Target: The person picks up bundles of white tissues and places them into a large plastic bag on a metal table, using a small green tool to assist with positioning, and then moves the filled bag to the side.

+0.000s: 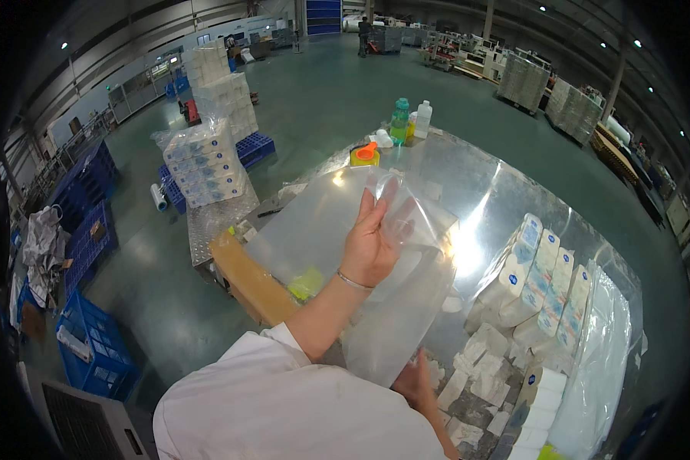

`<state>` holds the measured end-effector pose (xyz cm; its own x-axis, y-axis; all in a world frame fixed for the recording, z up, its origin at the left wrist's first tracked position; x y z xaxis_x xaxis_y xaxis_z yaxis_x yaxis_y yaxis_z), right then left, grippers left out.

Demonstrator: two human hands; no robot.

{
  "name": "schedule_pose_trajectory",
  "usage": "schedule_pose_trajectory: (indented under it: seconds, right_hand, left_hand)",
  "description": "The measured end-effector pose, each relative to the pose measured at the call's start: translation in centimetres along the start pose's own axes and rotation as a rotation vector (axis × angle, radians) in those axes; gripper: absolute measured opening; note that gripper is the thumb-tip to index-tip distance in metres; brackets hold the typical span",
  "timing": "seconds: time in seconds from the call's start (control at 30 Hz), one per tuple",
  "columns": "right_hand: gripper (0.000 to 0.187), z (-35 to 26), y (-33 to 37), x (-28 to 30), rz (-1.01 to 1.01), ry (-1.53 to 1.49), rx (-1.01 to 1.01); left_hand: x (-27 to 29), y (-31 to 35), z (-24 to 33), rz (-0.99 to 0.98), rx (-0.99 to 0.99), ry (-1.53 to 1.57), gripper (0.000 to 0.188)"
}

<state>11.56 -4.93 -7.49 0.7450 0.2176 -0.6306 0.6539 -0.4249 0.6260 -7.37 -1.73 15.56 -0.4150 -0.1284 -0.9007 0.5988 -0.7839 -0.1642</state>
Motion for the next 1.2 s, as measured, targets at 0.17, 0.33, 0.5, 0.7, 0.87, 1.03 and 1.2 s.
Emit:
schedule_pose_trajectory:
  seconds: [0.17, 0.33, 0.5, 0.7, 0.87, 1.03, 1.2]
  right_hand:
    - [0.061, 0.0, -2.0, -3.4, -0.238, -0.148, 0.031]
    - [0.064, -7.0, -1.1, -6.5, -0.45, -0.224, 0.236]
    - [0.055, -1.3, -7.7, -2.3, -0.26, -0.089, 0.127]
    - [0.055, -8.7, -2.2, -8.1, -0.558, -0.391, 0.3]
    - [0.054, -6.3, -6.7, -4.3, -0.335, -0.003, 0.348]
    - [0.047, 0.7, -5.8, -9.5, -0.199, 0.276, 0.379]
    - [0.043, -6.3, -3.6, -10.4, -0.311, 0.624, 0.612]
  left_hand:
    - [-3.4, -0.2, 0.7, -0.08, 0.065, 0.074, 0.043]
    - [-2.0, 0.2, 0.2, -0.149, 0.053, -0.009, 0.043]
    - [-4.1, -1.3, -1.2, -0.166, 0.076, 0.1, 0.039]
    - [-4.2, -1.2, -1.8, -0.171, 0.118, -0.048, 0.036]
    - [0.0, -1.0, -4.1, 0.077, 0.183, -0.032, 0.035]
    - [-2.0, -1.3, -3.0, 0.069, 0.094, 0.009, 0.034]
    - [-0.3, -0.7, -1.1, 0.165, 0.033, -0.057, 0.032]
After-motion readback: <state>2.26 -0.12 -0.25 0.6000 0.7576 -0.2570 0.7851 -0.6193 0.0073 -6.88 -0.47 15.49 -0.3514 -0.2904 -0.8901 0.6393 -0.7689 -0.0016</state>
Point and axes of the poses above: each hand's wrist, its own y-axis away from the middle knuckle, its own x-axis out of the back of the hand, z = x × y, the point moved 7 cm from there along -y, towards the middle knuckle, and after that the axes turned 9 degrees about z, right-handed, at the moved point
